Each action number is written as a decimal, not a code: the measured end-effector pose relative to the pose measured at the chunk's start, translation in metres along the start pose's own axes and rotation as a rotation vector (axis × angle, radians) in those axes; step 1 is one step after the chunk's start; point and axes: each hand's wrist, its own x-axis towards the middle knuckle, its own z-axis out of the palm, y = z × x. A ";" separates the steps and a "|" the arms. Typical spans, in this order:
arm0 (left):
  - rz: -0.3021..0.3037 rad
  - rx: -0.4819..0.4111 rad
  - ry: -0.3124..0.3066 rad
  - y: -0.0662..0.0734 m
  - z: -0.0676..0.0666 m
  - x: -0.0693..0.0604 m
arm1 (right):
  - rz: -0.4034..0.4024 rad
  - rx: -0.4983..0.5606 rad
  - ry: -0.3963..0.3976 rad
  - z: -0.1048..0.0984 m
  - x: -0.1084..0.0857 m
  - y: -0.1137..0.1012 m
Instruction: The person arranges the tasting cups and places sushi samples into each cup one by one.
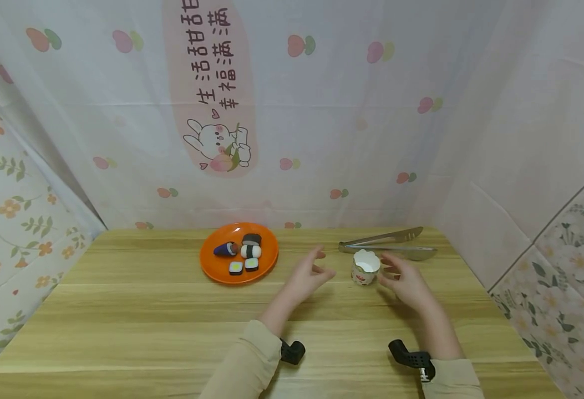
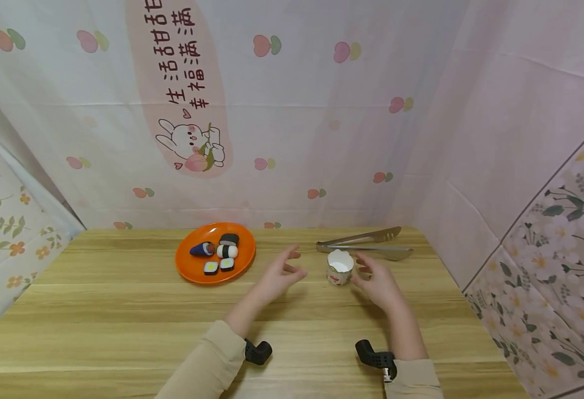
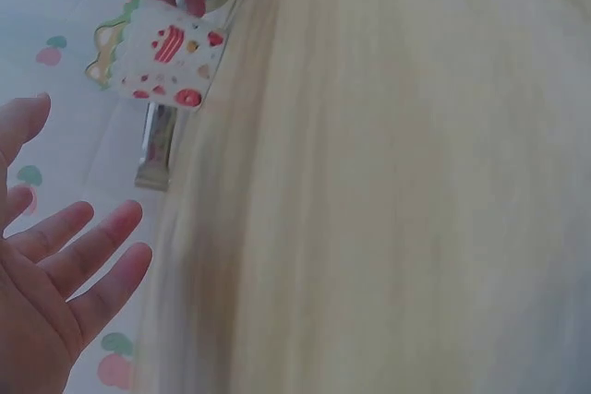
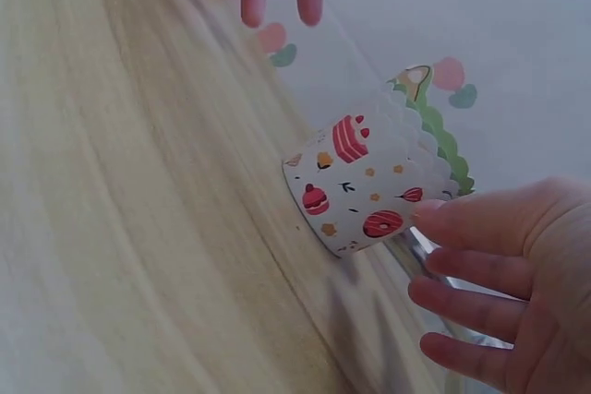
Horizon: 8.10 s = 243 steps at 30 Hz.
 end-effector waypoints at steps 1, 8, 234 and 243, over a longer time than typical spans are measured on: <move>-0.002 -0.002 -0.003 -0.001 0.003 0.001 | 0.003 0.001 -0.001 0.000 0.000 0.000; -0.008 -0.016 -0.024 -0.005 0.019 0.005 | -0.003 -0.002 0.001 0.003 -0.001 0.000; 0.021 -0.098 -0.206 -0.027 -0.087 -0.082 | -0.618 -0.266 -0.211 0.094 0.004 -0.116; 0.024 -0.095 -0.209 -0.045 -0.090 -0.080 | -0.663 -0.306 -0.258 0.092 0.010 -0.126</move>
